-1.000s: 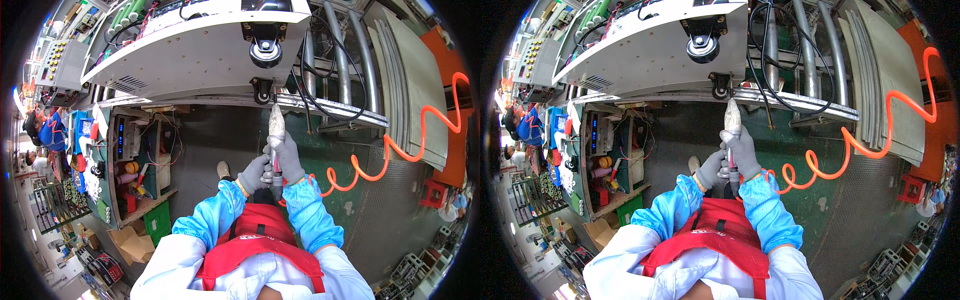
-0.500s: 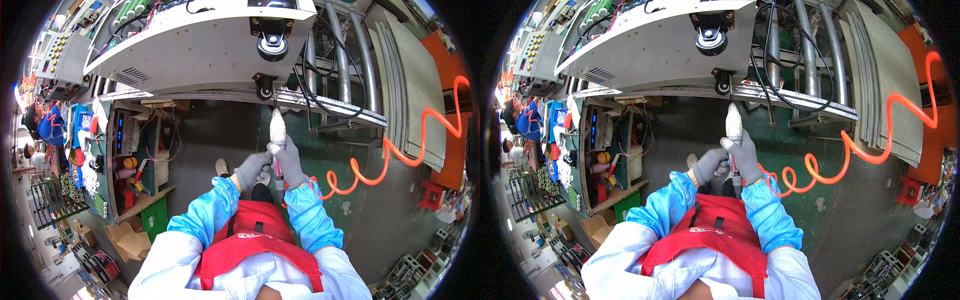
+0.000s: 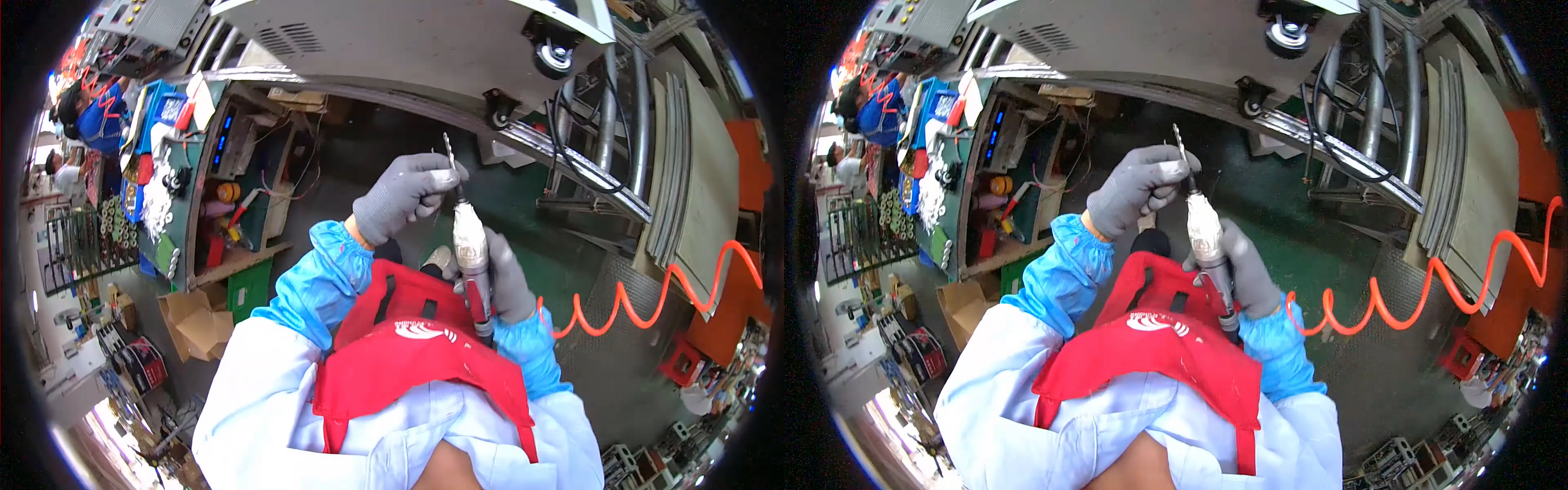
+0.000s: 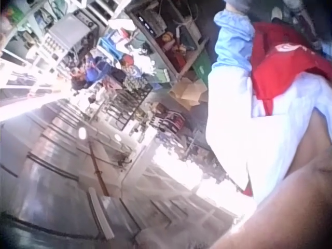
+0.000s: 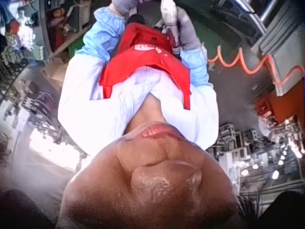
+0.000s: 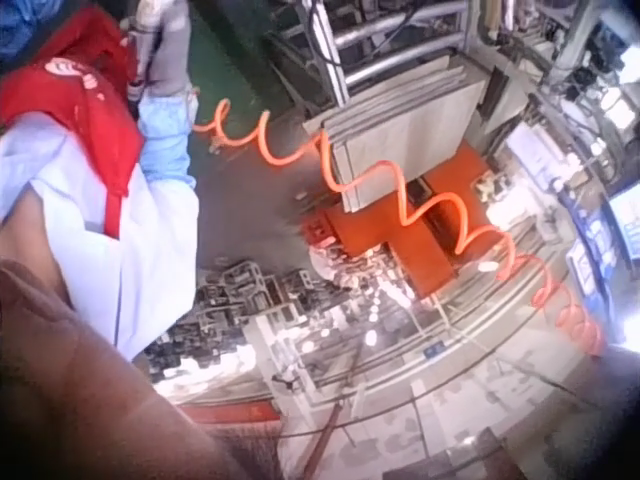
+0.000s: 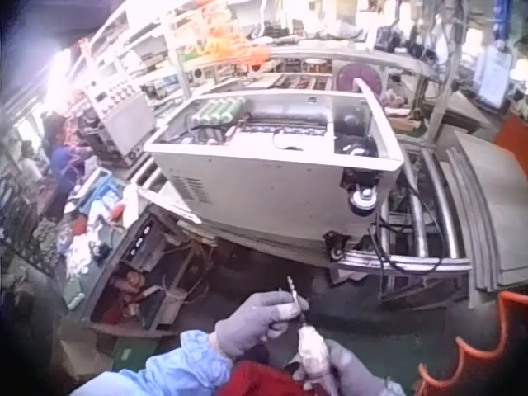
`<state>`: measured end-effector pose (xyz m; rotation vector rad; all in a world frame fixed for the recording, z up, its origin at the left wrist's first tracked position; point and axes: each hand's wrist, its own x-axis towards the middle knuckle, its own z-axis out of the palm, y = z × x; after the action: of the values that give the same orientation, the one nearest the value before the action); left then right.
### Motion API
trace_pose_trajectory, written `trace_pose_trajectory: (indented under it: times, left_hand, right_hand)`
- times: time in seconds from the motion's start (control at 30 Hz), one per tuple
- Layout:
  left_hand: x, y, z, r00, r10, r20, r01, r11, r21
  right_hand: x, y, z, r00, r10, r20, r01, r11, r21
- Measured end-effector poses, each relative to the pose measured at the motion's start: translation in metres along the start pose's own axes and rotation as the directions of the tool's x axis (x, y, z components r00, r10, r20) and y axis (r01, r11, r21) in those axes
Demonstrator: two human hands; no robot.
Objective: Assembling and securing internal components inside a metal power box enclosure using a pneumatic screwdriver.
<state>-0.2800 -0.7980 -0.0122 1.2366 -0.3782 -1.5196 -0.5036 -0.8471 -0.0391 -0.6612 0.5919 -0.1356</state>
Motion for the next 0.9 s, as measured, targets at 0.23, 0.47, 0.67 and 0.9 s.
trace_pose_trajectory:
  times: [0.23,0.47,0.67,0.9]
  left_hand:
    - [-0.077,0.049,-0.05,0.99,0.127,-0.066,-0.13,0.99,-0.057]
    - [-0.148,0.082,-0.13,0.967,0.229,-0.112,-0.223,0.973,0.065]
    - [-0.206,0.11,-0.21,0.948,0.258,-0.184,-0.242,0.965,0.104]
    - [-0.235,0.116,-0.291,0.94,0.292,-0.175,-0.294,0.956,0.012]
  right_hand:
    - [0.043,-0.018,0.082,0.947,0.15,0.284,-0.153,0.988,-0.012]
    - [0.11,-0.011,0.194,0.935,0.216,0.28,-0.172,0.97,-0.174]
    - [0.161,0.01,0.284,0.906,0.239,0.351,-0.117,0.935,-0.335]
    - [0.22,0.032,0.349,0.873,0.387,0.296,-0.263,0.886,-0.383]
